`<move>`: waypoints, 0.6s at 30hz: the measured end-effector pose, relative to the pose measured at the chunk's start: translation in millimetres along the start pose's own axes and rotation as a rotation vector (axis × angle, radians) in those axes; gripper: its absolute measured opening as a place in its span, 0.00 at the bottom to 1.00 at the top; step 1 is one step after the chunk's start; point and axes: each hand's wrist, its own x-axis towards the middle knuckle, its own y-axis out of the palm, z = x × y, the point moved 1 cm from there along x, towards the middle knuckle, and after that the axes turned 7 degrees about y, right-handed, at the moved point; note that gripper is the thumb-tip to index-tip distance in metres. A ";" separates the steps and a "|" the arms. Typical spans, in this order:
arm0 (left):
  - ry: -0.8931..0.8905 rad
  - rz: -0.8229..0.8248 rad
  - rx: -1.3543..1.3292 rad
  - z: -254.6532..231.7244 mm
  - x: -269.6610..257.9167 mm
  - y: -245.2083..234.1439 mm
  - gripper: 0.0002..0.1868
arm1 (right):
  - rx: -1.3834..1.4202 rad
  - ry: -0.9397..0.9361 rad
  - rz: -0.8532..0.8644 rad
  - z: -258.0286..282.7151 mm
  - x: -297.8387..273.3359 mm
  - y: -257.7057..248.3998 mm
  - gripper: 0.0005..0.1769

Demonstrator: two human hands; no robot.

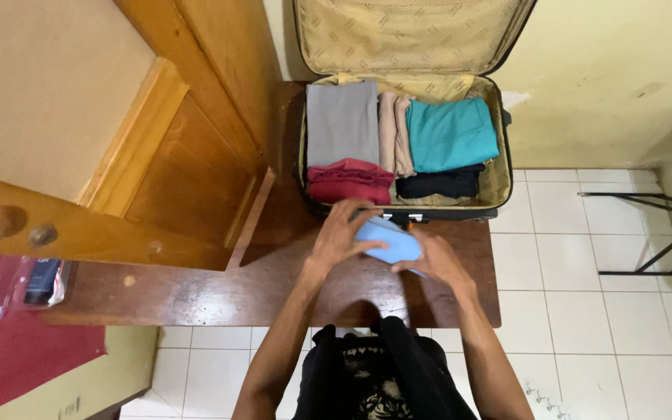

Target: The person folds several shirts and places them into an open suitcase. They retrieve shirts from a wooden wardrobe, fold them on a wooden bench, and arrange them neatly inside the suitcase.

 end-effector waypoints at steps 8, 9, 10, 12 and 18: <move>-0.165 -0.138 0.401 79.2 76.0 19.7 0.40 | 0.433 0.090 -0.305 -44.1 44.7 -68.3 0.34; -0.192 -0.057 0.458 85.0 76.6 25.2 0.41 | 0.486 0.078 -0.349 -50.0 56.0 -65.5 0.32; -0.235 -0.015 0.444 86.9 74.3 31.0 0.38 | 0.560 0.054 -0.356 -54.1 67.0 -61.2 0.31; -0.324 0.065 0.417 84.3 63.5 40.8 0.30 | 0.711 0.000 -0.364 -57.3 88.2 -50.9 0.30; -0.302 -0.036 0.366 69.1 41.5 40.9 0.24 | 0.583 -0.211 -0.280 -17.3 156.1 -26.7 0.40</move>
